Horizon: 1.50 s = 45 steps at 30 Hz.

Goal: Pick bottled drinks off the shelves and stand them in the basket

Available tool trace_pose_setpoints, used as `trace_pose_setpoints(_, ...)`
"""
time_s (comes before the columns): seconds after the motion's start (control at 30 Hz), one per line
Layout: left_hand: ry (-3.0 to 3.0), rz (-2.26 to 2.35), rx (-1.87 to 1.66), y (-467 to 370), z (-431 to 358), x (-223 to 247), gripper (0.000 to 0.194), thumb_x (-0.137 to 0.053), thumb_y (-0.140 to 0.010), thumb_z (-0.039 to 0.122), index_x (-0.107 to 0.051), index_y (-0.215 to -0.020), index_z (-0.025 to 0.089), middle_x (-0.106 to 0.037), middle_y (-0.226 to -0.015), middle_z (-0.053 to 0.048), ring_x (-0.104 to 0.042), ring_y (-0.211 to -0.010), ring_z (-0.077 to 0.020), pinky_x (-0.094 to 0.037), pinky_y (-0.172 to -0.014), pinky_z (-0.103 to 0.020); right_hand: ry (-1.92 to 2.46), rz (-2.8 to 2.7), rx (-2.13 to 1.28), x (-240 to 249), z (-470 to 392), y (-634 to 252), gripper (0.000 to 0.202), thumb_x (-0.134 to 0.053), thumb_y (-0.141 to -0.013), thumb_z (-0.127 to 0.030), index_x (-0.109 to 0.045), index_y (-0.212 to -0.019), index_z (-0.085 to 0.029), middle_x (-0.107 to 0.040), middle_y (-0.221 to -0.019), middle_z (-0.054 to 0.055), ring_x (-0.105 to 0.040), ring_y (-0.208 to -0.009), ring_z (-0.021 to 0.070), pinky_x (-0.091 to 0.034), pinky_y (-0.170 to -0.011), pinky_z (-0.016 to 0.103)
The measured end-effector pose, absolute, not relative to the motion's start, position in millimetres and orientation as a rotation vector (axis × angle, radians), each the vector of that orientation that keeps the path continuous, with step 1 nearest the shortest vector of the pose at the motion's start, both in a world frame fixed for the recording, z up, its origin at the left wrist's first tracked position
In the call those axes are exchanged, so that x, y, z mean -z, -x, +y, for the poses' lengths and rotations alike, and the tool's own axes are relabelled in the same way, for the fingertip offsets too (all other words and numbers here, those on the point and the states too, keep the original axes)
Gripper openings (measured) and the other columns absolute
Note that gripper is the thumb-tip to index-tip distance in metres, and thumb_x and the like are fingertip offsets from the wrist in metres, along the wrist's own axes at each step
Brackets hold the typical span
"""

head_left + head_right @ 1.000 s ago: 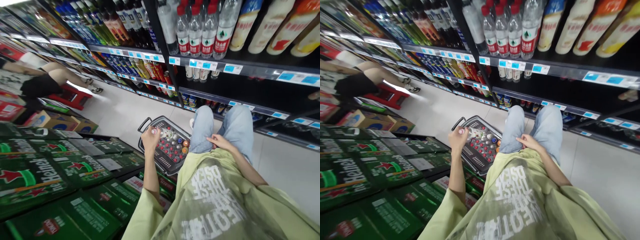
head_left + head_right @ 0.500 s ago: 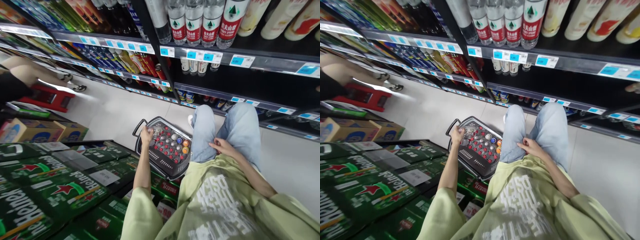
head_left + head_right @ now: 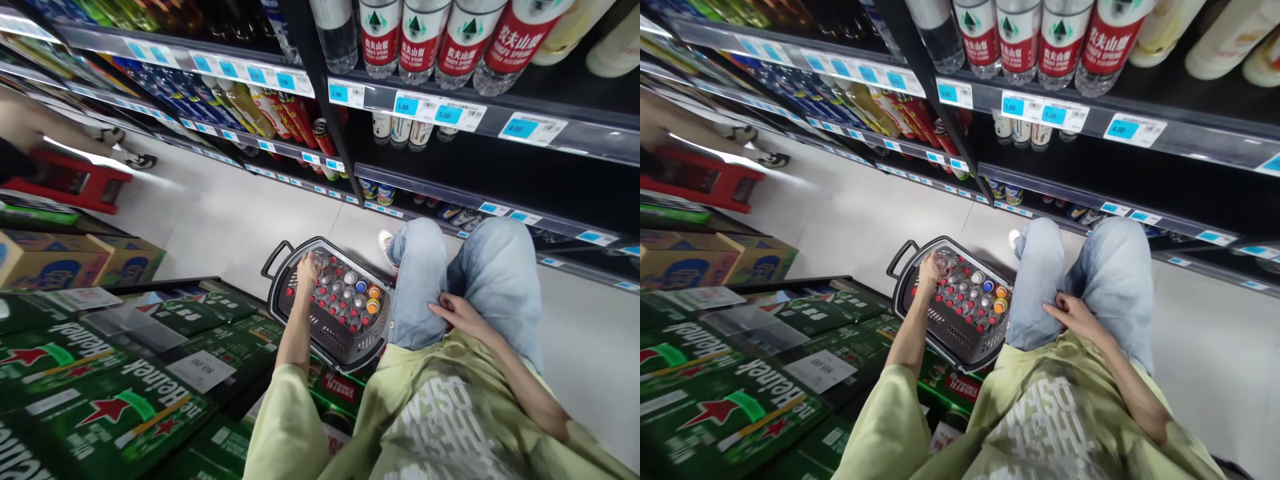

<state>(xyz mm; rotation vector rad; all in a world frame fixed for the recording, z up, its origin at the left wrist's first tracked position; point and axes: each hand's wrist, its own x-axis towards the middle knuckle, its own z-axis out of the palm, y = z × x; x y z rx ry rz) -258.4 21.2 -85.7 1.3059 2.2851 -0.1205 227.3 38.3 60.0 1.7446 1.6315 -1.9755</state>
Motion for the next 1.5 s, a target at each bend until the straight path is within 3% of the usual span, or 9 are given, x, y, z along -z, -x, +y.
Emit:
trace_pose_setpoints(0.23,-1.341,2.265,0.072,266,31,97,0.029,-0.062,-0.094,0.031,-0.067,-0.116,0.012,-0.075,-0.112,-0.018,-0.073,-0.101,-0.0289,-0.055,-0.088,-0.035,-1.72,1.613,1.996,-59,39,-227,0.05,-0.067,-0.09,-0.064,-0.04,-0.074,-0.025,-0.037,-0.069,-0.006,-0.043,-0.063,0.0137,-0.041,-0.05,0.024)
trace_pose_setpoints(0.5,-1.402,2.1,0.205,267,22,98,0.029,-0.066,-0.089,0.028,-0.067,-0.115,0.017,-0.074,-0.118,-0.016,-0.071,-0.109,-0.0315,-0.053,-0.093,-0.035,-1.706,1.633,1.986,-63,42,-226,0.048,-0.066,-0.092,-0.06,-0.039,-0.074,-0.025,-0.036,-0.068,-0.007,-0.042,-0.062,0.013,-0.04,-0.052,0.024)
trace_pose_setpoints(0.63,-1.424,2.038,0.234,273,13,89,0.028,-0.069,-0.082,0.023,-0.067,-0.109,0.017,-0.075,-0.113,-0.014,-0.071,-0.107,-0.0305,-0.052,-0.091,-0.033,-1.718,1.627,2.006,-67,42,-225,0.048,-0.067,-0.091,-0.06,-0.038,-0.073,-0.025,-0.035,-0.068,-0.006,-0.041,-0.063,0.0133,-0.04,-0.051,0.024)
trace_pose_setpoints(0.83,-1.402,2.056,0.244,282,11,81,0.022,-0.067,-0.084,0.028,-0.068,-0.103,0.017,-0.076,-0.098,-0.011,-0.072,-0.096,-0.0275,-0.052,-0.085,-0.032,-1.706,1.618,2.033,-63,39,-229,0.049,-0.065,-0.091,-0.063,-0.039,-0.075,-0.026,-0.037,-0.068,-0.006,-0.043,-0.063,0.0139,-0.044,-0.05,0.024)
trace_pose_setpoints(1.0,-1.368,2.103,0.253,284,34,88,0.029,-0.063,-0.086,0.026,-0.07,-0.112,0.016,-0.077,-0.095,-0.011,-0.073,-0.094,-0.0273,-0.054,-0.083,-0.032,-1.717,1.609,2.019,-61,39,-229,0.051,-0.064,-0.09,-0.067,-0.038,-0.074,-0.026,-0.036,-0.067,-0.007,-0.044,-0.061,0.0139,-0.045,-0.049,0.025)
trace_pose_setpoints(1.17,-1.339,2.194,0.26,289,54,94,0.033,-0.058,-0.092,0.028,-0.067,-0.12,0.012,-0.074,-0.112,-0.018,-0.072,-0.099,-0.0282,-0.055,-0.089,-0.035,-1.731,1.608,1.99,-68,43,-224,0.053,-0.064,-0.089,-0.069,-0.038,-0.072,-0.026,-0.039,-0.064,-0.007,-0.045,-0.058,0.0138,-0.043,-0.049,0.025)
trace_pose_setpoints(1.33,-1.301,2.241,0.258,286,54,91,0.037,-0.06,-0.093,0.035,-0.065,-0.122,0.012,-0.071,-0.119,-0.02,-0.071,-0.105,-0.0299,-0.055,-0.092,-0.036,-1.743,1.605,1.989,-67,44,-222,0.054,-0.065,-0.088,-0.071,-0.039,-0.072,-0.026,-0.038,-0.063,-0.007,-0.045,-0.059,0.0137,-0.042,-0.049,0.025)
trace_pose_setpoints(1.5,-1.283,2.153,0.384,277,61,81,0.041,-0.06,-0.094,0.041,-0.065,-0.129,0.02,-0.069,-0.127,-0.017,-0.071,-0.109,-0.032,-0.056,-0.088,-0.037,-1.742,1.567,2.01,-66,44,-222,0.054,-0.067,-0.087,-0.069,-0.04,-0.072,-0.026,-0.036,-0.066,-0.007,-0.044,-0.061,0.0135,-0.044,-0.048,0.024)
